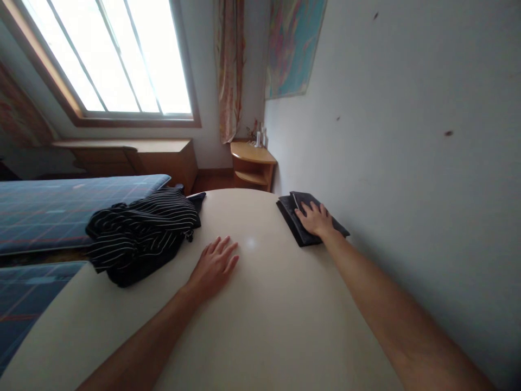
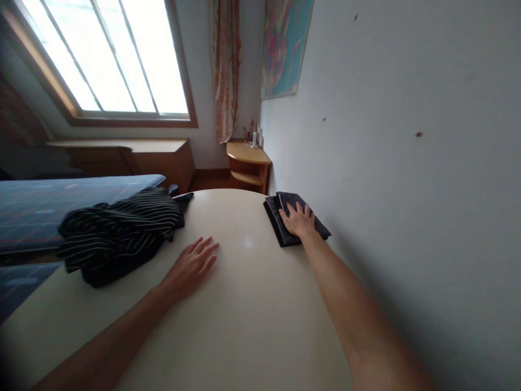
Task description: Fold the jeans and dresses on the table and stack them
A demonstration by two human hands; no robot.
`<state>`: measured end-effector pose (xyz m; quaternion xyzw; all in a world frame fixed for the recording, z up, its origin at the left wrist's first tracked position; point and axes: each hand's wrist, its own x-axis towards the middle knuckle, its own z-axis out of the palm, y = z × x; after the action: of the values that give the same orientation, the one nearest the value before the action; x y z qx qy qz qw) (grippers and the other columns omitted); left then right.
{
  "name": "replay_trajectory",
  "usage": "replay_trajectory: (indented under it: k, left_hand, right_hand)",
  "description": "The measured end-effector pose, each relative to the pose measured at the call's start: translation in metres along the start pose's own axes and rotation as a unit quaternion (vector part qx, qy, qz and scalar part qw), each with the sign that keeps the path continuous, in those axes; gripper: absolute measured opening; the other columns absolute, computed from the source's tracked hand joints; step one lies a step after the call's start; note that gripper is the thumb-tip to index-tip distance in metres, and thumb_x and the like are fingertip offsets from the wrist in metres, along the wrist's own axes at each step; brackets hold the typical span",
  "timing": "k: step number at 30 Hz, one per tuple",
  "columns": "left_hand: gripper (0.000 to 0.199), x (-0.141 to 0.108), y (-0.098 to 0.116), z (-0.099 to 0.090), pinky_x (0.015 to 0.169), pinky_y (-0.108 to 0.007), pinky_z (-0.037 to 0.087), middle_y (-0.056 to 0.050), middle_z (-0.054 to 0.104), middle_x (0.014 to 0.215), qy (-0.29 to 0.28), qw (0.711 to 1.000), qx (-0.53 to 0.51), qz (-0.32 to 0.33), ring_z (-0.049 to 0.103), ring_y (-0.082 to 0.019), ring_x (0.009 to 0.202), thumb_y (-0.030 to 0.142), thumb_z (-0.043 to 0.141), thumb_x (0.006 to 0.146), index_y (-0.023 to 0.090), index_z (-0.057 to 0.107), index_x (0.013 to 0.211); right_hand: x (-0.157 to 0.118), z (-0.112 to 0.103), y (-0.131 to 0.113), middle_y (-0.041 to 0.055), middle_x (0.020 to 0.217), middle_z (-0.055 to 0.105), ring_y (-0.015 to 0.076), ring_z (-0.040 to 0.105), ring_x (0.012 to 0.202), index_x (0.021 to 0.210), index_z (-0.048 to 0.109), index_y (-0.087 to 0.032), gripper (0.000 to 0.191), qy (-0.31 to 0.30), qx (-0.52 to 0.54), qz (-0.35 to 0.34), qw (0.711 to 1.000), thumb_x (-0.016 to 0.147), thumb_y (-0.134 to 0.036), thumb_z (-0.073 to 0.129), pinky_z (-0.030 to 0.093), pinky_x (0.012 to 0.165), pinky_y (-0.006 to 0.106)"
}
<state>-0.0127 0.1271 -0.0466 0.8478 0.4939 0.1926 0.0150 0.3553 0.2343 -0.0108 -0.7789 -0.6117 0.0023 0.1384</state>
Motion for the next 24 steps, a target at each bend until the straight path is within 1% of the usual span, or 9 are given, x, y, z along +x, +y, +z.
replay_trajectory:
  k: [3,5,7,10,13,16,19,22,24]
  left_hand:
    - [0.045,-0.001,0.001,-0.003,0.117,-0.052,0.033,-0.012,0.048,0.152,-0.006,1.0,0.002,0.003,0.036,-0.031,0.145,0.04,0.037,0.104,0.022,0.056,0.14]
    - [0.045,-0.001,0.002,-0.005,0.116,-0.052,0.033,-0.013,0.047,0.152,-0.017,1.0,0.004,-0.002,0.035,-0.032,0.145,0.04,0.037,0.104,0.021,0.056,0.141]
    - [0.046,-0.001,0.004,-0.007,0.116,-0.052,0.033,-0.013,0.047,0.153,-0.025,1.0,0.006,-0.007,0.034,-0.032,0.146,0.04,0.038,0.103,0.02,0.056,0.141]
    - [0.046,-0.002,0.005,-0.008,0.117,-0.052,0.032,-0.013,0.046,0.154,-0.028,1.0,0.009,-0.01,0.034,-0.032,0.146,0.04,0.039,0.103,0.02,0.055,0.142]
    - [0.046,-0.003,0.006,-0.006,0.116,-0.051,0.033,-0.013,0.046,0.154,-0.025,1.0,0.011,-0.01,0.034,-0.031,0.146,0.039,0.039,0.103,0.02,0.054,0.142]
    - [0.046,-0.001,0.007,-0.009,0.116,-0.048,0.034,-0.012,0.047,0.153,-0.006,0.999,0.024,-0.024,0.037,-0.029,0.145,0.036,0.044,0.101,0.018,0.054,0.142]
    - [0.044,0.002,0.007,-0.023,0.118,-0.046,0.032,-0.014,0.045,0.154,0.047,0.995,0.072,-0.056,0.037,-0.029,0.145,0.031,0.047,0.098,0.014,0.059,0.137]
    - [0.035,0.005,0.001,-0.045,0.117,-0.05,0.031,-0.017,0.043,0.155,0.095,0.977,0.149,-0.116,0.035,-0.032,0.146,0.029,0.047,0.096,0.013,0.071,0.116]
    - [0.033,0.005,-0.006,-0.058,0.116,-0.054,0.03,-0.019,0.04,0.156,0.104,0.962,0.201,-0.152,0.033,-0.037,0.146,0.031,0.049,0.095,0.012,0.074,0.106]
  right_hand:
    - [-0.01,-0.005,-0.01,0.0149,0.152,0.047,0.0383,0.037,0.14,0.142,0.055,-0.021,0.055,0.079,-0.012,-0.036,0.996,0.1,-0.051,0.036,0.029,0.112,0.058]
    - [-0.021,-0.008,-0.024,0.016,0.146,0.053,0.0336,0.043,0.136,0.134,0.061,-0.015,0.046,0.15,-0.006,-0.098,0.984,0.1,-0.037,0.039,0.031,0.113,0.052]
    - [-0.038,-0.006,-0.043,0.0152,0.143,0.057,0.0305,0.044,0.136,0.13,0.063,-0.013,0.042,0.189,0.006,-0.175,0.966,0.099,-0.03,0.04,0.029,0.115,0.048]
    - [-0.071,0.007,-0.073,0.0143,0.145,0.055,0.0301,0.039,0.141,0.132,0.062,-0.014,0.043,0.153,0.02,-0.252,0.955,0.1,-0.033,0.042,0.025,0.118,0.049]
    - [-0.098,0.023,-0.091,0.0138,0.147,0.054,0.029,0.039,0.142,0.136,0.06,-0.016,0.045,0.089,0.058,-0.252,0.962,0.1,-0.038,0.043,0.028,0.118,0.05]
    - [-0.109,0.032,-0.095,0.0123,0.144,0.057,0.0256,0.044,0.14,0.138,0.058,-0.016,0.045,0.027,0.101,-0.24,0.965,0.102,-0.037,0.042,0.03,0.117,0.046]
    - [-0.11,0.032,-0.091,0.0115,0.145,0.057,0.0251,0.046,0.139,0.136,0.061,-0.015,0.043,-0.013,0.116,-0.246,0.962,0.101,-0.034,0.044,0.031,0.118,0.043]
    - [-0.111,0.03,-0.089,0.0117,0.149,0.052,0.0267,0.043,0.141,0.136,0.062,-0.015,0.043,-0.023,0.114,-0.246,0.962,0.098,-0.033,0.048,0.029,0.119,0.045]
    - [-0.111,0.03,-0.088,0.0118,0.148,0.053,0.0266,0.043,0.141,0.136,0.062,-0.015,0.044,-0.024,0.113,-0.25,0.961,0.098,-0.033,0.049,0.029,0.119,0.044]
